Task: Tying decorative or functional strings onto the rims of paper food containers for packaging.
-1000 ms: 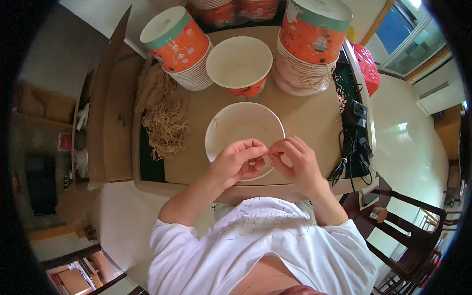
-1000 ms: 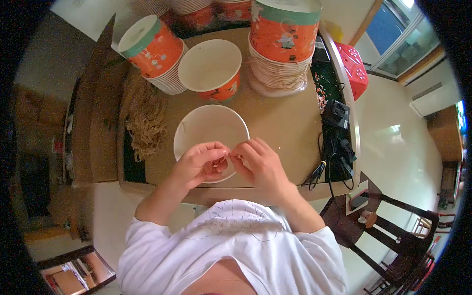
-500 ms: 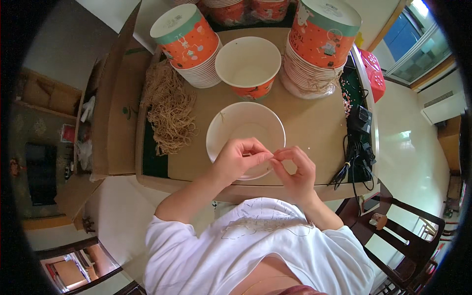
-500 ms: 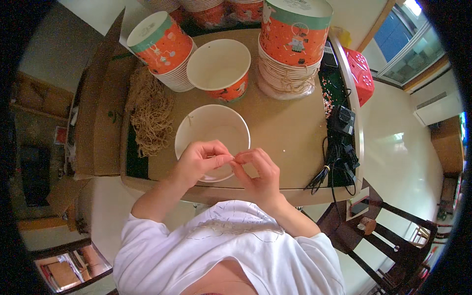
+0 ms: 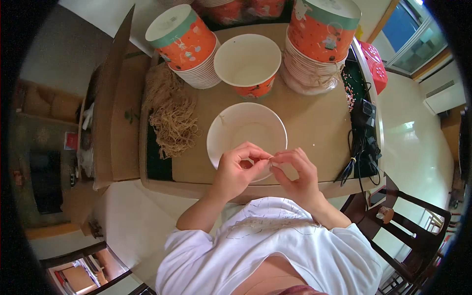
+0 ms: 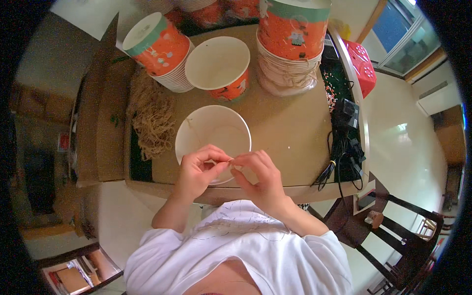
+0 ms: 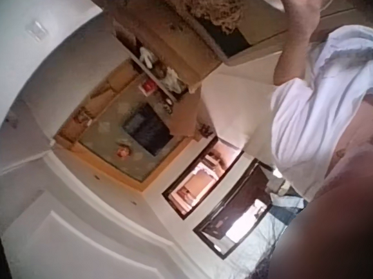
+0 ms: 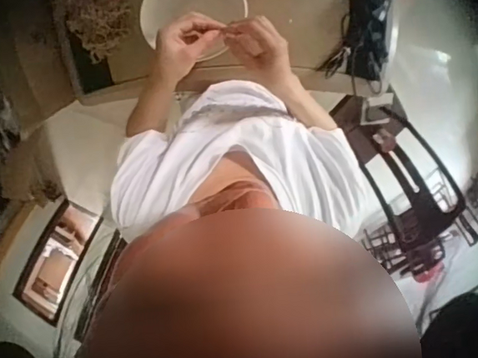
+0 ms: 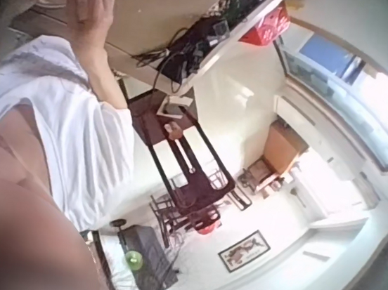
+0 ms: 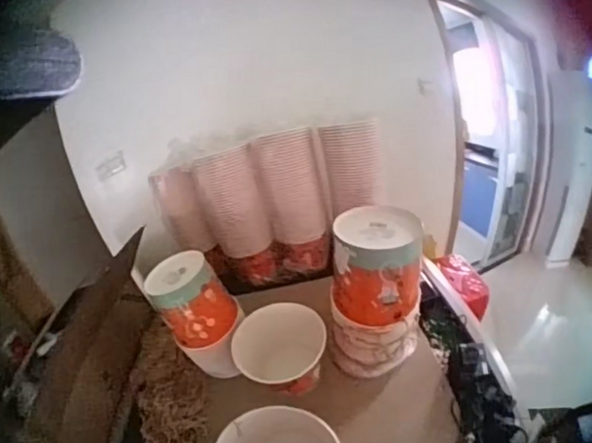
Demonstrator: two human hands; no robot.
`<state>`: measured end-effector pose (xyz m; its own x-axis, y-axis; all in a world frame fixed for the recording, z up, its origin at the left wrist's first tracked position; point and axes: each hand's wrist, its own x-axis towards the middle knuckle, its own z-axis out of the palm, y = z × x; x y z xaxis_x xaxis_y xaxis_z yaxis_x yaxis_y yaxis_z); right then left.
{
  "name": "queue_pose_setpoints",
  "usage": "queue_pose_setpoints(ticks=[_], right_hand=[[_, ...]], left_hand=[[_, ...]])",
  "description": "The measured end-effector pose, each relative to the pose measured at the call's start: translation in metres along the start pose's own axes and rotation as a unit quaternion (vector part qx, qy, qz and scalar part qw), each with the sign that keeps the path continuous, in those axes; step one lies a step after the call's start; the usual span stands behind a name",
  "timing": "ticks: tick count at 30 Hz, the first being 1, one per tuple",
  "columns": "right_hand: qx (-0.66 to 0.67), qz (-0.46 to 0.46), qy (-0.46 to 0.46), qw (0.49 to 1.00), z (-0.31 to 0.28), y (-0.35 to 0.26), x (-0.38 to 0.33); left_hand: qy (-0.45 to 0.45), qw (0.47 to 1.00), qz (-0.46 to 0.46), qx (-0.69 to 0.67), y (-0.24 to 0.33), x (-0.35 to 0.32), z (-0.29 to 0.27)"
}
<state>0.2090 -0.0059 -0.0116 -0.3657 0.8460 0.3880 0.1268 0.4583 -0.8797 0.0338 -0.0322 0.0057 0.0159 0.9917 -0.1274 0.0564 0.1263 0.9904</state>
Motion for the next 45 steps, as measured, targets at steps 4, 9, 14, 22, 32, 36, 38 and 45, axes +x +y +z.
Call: queue_pose_setpoints(ticks=[4,9,14,22,32,36,38,45], right_hand=[[0.066,0.094,0.048,0.992,0.002,-0.001,-0.002],[-0.019,-0.007,0.029,0.999,0.001,0.003,0.006],[0.0,-0.003,0.017,1.0,0.0,0.005,0.007],[-0.01,-0.008,0.011,1.0,0.001,0.005,0.008],[-0.034,-0.01,0.001,0.999,0.0,0.003,0.008],[-0.043,-0.013,0.004,0.999,0.002,0.002,0.008],[-0.052,-0.022,0.01,0.998,0.003,0.002,0.007],[-0.047,-0.024,0.012,0.999,0.002,0.004,0.007]], left_hand=[[0.01,1.0,0.013,0.01,-0.003,-0.001,0.001],[0.016,1.0,0.012,0.017,-0.001,-0.005,0.001],[0.034,0.997,-0.069,-0.033,0.004,-0.01,0.002],[0.023,1.0,-0.006,0.012,0.001,-0.012,0.004],[0.063,0.997,-0.004,0.032,0.012,-0.019,0.009],[0.051,0.997,-0.002,0.063,0.012,-0.019,0.009],[0.054,0.995,0.011,0.084,0.013,-0.02,0.01],[0.029,0.991,-0.002,0.131,0.007,-0.012,0.003]])
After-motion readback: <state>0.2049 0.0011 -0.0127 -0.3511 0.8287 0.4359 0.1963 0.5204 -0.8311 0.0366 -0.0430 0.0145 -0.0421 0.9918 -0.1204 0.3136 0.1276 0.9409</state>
